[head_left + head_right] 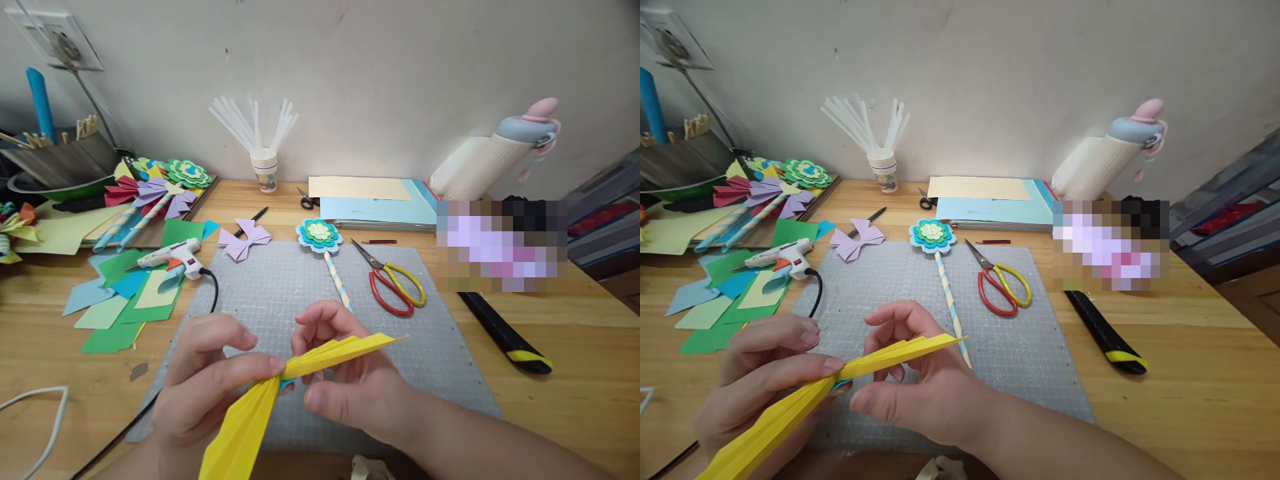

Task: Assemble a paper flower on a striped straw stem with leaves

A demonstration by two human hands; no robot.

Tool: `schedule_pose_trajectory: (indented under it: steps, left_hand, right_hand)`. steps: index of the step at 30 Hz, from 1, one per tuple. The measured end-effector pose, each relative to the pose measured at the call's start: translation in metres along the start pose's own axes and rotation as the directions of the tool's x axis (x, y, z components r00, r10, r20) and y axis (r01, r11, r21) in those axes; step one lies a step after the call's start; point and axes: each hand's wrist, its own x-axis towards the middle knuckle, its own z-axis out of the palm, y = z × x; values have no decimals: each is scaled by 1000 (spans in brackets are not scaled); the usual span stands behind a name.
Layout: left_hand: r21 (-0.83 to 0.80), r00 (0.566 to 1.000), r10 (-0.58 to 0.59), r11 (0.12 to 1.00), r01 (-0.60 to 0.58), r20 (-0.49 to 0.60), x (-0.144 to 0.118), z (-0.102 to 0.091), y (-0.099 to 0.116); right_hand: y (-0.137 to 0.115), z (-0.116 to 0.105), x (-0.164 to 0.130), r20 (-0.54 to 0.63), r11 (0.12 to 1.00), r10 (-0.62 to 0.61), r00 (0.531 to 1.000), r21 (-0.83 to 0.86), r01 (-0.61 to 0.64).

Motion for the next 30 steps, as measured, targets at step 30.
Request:
schedule_pose_trajectory:
  steps: [30]
  left_hand:
    - [-508,390,-809,134,851,439,6,22,-11]
  right_hand:
    - [0,-15,11,-225,996,-64,972,-71,50]
